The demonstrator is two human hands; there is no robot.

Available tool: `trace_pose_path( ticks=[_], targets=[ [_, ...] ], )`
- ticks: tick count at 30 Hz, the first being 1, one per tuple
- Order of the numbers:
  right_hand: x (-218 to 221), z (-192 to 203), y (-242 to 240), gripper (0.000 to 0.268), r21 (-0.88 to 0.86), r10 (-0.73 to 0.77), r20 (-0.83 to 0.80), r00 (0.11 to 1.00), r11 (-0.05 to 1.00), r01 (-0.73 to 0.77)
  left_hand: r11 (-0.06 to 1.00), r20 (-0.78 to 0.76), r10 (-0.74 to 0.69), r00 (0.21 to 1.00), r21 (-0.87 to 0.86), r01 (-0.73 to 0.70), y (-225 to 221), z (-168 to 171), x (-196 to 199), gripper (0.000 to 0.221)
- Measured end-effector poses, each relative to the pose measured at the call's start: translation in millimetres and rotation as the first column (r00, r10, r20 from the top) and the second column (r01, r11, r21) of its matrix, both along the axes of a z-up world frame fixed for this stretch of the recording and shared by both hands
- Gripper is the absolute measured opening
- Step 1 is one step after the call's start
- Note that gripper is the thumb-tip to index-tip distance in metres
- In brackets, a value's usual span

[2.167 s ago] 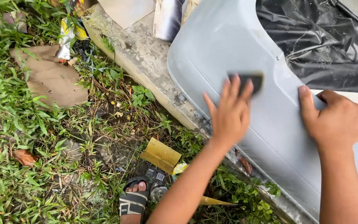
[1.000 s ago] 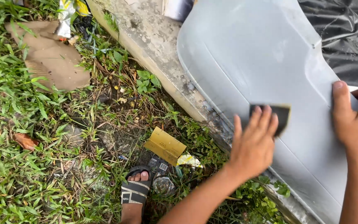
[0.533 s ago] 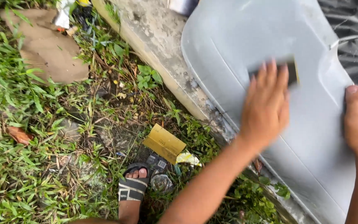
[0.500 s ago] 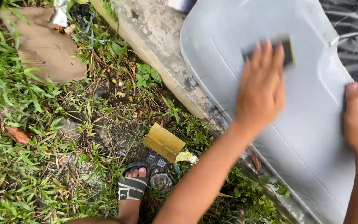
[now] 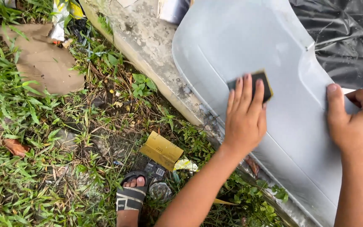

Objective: Sanding a car bumper with sandpaper and water to smooth the surface.

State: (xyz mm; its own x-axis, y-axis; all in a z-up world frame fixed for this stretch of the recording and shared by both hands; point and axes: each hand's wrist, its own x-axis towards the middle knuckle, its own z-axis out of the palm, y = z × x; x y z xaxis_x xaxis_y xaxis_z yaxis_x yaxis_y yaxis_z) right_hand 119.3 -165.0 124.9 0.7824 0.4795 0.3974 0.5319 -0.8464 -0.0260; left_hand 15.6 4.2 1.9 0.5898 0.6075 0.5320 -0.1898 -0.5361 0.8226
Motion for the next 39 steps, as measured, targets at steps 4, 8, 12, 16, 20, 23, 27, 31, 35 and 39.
trace_pose_path(
  ticks=[4, 8, 12, 16, 20, 23, 27, 31, 35, 39],
  targets=[
    [5.0, -6.2, -4.2, 0.058, -0.019, -0.007, 0.014, 1.0, 1.0, 0.007, 0.98, 0.011, 0.186, 0.982, 0.071, -0.187, 62.6, 18.5, 60.2, 0.055],
    [6.2, -7.0, -7.2, 0.059, -0.005, 0.01, 0.029, 1.0, 1.0, -0.01, 0.961, 0.245, 0.26, 0.934, 0.027, -0.275, 129.9, 56.5, 88.5, 0.014],
    [3.4, -1.3, 2.1, 0.061, 0.027, 0.009, -0.001, 1.0, 1.0, -0.009, 0.973, 0.12, 0.222, 0.968, 0.04, -0.228, 87.4, 33.7, 52.1, 0.034],
    [-4.1, 2.8, 4.4, 0.069, -0.002, -0.032, -0.04, 0.999, 0.999, 0.032, 1.0, -0.134, 0.006, 0.991, 0.022, -0.003, -20.1, -0.9, -8.0, 0.064],
    [0.1, -0.4, -1.9, 0.061, -0.011, 0.01, -0.02, 1.0, 1.0, -0.01, 0.996, -0.289, 0.048, 0.956, 0.084, -0.024, 3.6, 30.8, 1.1, 0.061],
    [6.7, -6.0, -4.1, 0.058, 0.007, 0.063, 0.042, 0.997, 0.998, -0.063, 0.973, -0.439, 0.189, 0.878, 0.203, -0.108, 68.6, 62.5, 36.9, 0.089],
    [5.1, -1.8, -1.8, 0.057, -0.013, 0.049, 0.04, 0.998, 0.999, -0.048, 0.986, -0.356, 0.166, 0.92, 0.081, -0.146, 116.4, 65.7, 66.7, 0.081],
    [-1.8, 1.3, 3.4, 0.06, -0.152, -0.123, 0.164, 0.979, 0.977, 0.148, 0.993, -0.296, 0.114, 0.948, 0.063, -0.1, 63.2, 62.1, 21.8, 0.094],
    [5.1, -7.2, -6.4, 0.058, -0.208, -0.053, 0.304, 0.951, 0.971, 0.12, 0.999, -0.354, -0.037, 0.935, 0.019, 0.046, -6.1, 42.2, -15.2, 0.095],
    [6.7, -6.6, -6.8, 0.058, -0.082, 0.048, 0.145, 0.988, 0.996, -0.037, 0.995, -0.328, 0.079, 0.941, 0.086, -0.054, 24.5, 42.8, 14.4, 0.091]
  ],
)
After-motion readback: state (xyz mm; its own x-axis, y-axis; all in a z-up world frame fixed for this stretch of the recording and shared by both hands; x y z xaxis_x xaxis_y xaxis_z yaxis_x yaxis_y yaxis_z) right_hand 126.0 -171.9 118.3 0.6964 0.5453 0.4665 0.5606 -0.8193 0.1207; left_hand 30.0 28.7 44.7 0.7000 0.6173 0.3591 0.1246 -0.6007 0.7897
